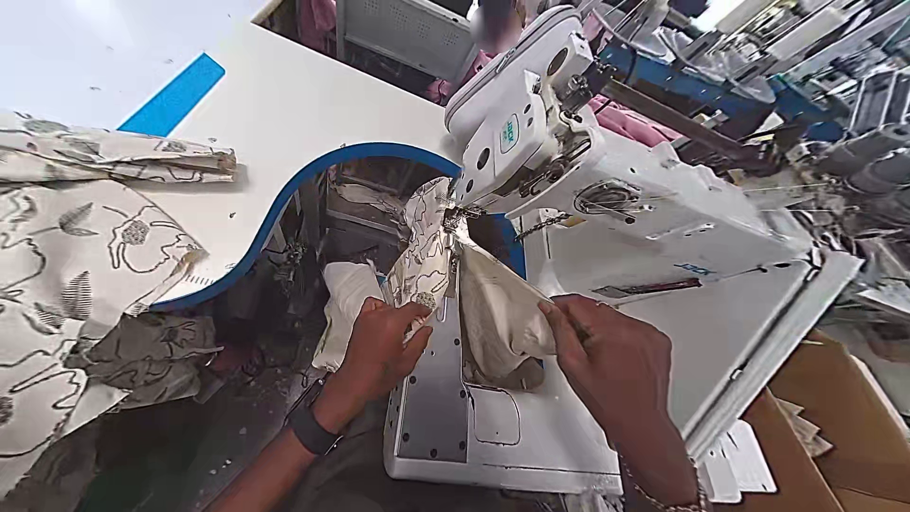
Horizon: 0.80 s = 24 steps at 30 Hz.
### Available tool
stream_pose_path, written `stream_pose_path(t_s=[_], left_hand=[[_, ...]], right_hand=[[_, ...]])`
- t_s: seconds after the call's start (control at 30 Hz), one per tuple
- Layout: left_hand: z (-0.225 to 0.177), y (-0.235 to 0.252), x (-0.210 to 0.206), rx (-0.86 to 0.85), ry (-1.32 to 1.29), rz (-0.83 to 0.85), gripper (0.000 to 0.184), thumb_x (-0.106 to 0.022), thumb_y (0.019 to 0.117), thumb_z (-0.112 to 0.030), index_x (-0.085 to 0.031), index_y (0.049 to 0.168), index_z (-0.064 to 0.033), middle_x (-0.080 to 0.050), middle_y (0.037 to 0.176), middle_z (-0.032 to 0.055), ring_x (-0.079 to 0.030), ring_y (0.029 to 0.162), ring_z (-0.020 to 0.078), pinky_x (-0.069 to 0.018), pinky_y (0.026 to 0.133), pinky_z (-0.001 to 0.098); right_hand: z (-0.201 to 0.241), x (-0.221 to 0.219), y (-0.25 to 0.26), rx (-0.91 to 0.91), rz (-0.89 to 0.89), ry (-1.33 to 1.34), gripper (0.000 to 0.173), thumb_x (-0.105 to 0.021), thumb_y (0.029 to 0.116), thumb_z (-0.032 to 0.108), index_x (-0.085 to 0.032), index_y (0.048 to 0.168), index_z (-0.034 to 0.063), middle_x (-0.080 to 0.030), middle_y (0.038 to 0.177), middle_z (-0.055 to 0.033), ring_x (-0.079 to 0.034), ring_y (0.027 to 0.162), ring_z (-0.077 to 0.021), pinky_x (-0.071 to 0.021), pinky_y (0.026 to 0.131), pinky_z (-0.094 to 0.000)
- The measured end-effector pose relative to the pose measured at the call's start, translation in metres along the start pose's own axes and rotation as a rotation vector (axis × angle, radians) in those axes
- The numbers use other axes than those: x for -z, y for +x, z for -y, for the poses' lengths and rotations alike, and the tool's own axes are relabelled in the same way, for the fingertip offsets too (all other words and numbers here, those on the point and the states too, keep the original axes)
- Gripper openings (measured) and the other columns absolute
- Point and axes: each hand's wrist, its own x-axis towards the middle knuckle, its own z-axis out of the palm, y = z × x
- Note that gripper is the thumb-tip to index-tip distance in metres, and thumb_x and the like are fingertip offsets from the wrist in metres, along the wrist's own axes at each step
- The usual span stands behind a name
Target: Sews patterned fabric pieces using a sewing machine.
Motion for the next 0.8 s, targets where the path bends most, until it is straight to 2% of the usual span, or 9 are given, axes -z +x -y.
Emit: stream_pose_path(t_s=[0.07,0.17,0.27,0.4,0.47,0.5,0.57,0.67,0.8], left_hand=[[-0.001,0.003,-0.002,-0.01,0.024,-0.03,0.022,-0.064,0.0924,-0.02,-0.078,0.103,-0.0051,-0.072,0.073,0.0061,-0.064,0.062,0.0196,-0.0459,0.078,0.047],[-0.001,0.007,-0.001,-0.02,0.069,-0.05,0.02,-0.064,0.0925,-0.018,-0.078,0.1,-0.0054,-0.075,0.077,0.0076,-0.068,0.067,0.022,-0.0476,0.08,0.0481],[0.001,0.006,-0.003,-0.044,0.075,-0.04,0.023,-0.065,0.0924,-0.02,-0.078,0.103,-0.0045,-0.076,0.08,0.0084,-0.07,0.069,0.0233,-0.0479,0.08,0.0495],[0.0,0.009,-0.009,-0.105,0.068,-0.07,0.025,-0.058,0.095,-0.014,-0.08,0.102,-0.0055,-0.077,0.078,0.0075,-0.071,0.068,0.0216,-0.0497,0.077,0.0462],[-0.002,0.012,-0.015,-0.147,0.051,-0.06,0.024,-0.057,0.094,-0.013,-0.079,0.089,-0.005,-0.072,0.068,0.008,-0.066,0.06,0.022,-0.0472,0.073,0.0451],[-0.003,0.013,-0.017,-0.163,0.052,-0.041,0.023,-0.055,0.0921,-0.013,-0.07,0.075,-0.006,-0.062,0.059,0.0074,-0.06,0.054,0.022,-0.0432,0.069,0.0441],[-0.002,0.013,-0.013,-0.154,0.039,0.014,0.027,-0.054,0.0923,-0.016,-0.064,0.068,-0.0072,-0.054,0.052,0.0063,-0.054,0.049,0.0213,-0.041,0.064,0.0421],[-0.001,0.01,-0.005,-0.154,-0.03,0.018,0.029,-0.053,0.0962,-0.019,-0.076,0.083,-0.0059,-0.055,0.051,0.0044,-0.054,0.047,0.0189,-0.0426,0.054,0.0375],[-0.004,0.004,-0.016,-0.114,-0.078,-0.024,0.026,-0.055,0.0886,-0.013,-0.06,0.064,-0.0073,-0.046,0.047,0.0032,-0.048,0.044,0.0172,-0.0388,0.053,0.0347]], right_hand=[[0.006,-0.004,-0.006,0.079,0.037,-0.045,0.036,-0.051,0.0982,0.025,-0.071,0.079,0.0015,-0.063,0.062,-0.0153,-0.065,0.055,-0.0349,-0.0435,0.044,-0.048],[0.007,-0.012,-0.024,0.279,0.331,-0.076,0.022,-0.068,0.0857,0.023,-0.072,0.075,0.0042,-0.059,0.056,-0.0117,-0.064,0.049,-0.0328,-0.0468,0.04,-0.0475],[0.003,-0.018,-0.03,0.292,0.321,-0.298,0.011,-0.072,0.075,-0.002,-0.066,0.066,0.0017,-0.056,0.053,-0.0141,-0.062,0.048,-0.0342,-0.0415,0.039,-0.0437],[0.033,-0.015,-0.029,0.431,0.122,-0.19,0.015,-0.06,0.0804,0.003,-0.067,0.067,0.003,-0.057,0.054,-0.0104,-0.062,0.049,-0.0293,-0.0424,0.039,-0.038],[0.062,-0.028,-0.029,0.451,0.04,-0.074,0.02,-0.058,0.0842,0.006,-0.068,0.068,0.0053,-0.056,0.053,-0.0067,-0.058,0.048,-0.0242,-0.0394,0.04,-0.0338],[0.071,-0.036,-0.028,0.449,0.023,-0.031,0.021,-0.057,0.0857,0.008,-0.068,0.067,0.0071,-0.055,0.053,-0.0047,-0.057,0.049,-0.0215,-0.0379,0.041,-0.0317],[0.078,-0.046,-0.032,0.415,0.034,0.008,0.022,-0.058,0.085,0.01,-0.066,0.064,0.0092,-0.053,0.052,-0.0029,-0.057,0.047,-0.0186,-0.0371,0.039,-0.0297],[0.075,-0.043,-0.035,0.325,0.105,-0.002,0.025,-0.057,0.086,0.017,-0.063,0.063,0.0105,-0.051,0.05,-0.0026,-0.057,0.045,-0.0194,-0.038,0.038,-0.031],[0.085,-0.042,-0.031,0.278,0.184,-0.032,0.017,-0.059,0.0826,0.014,-0.066,0.068,0.0104,-0.054,0.053,-0.0028,-0.059,0.048,-0.0199,-0.0384,0.038,-0.0302]])
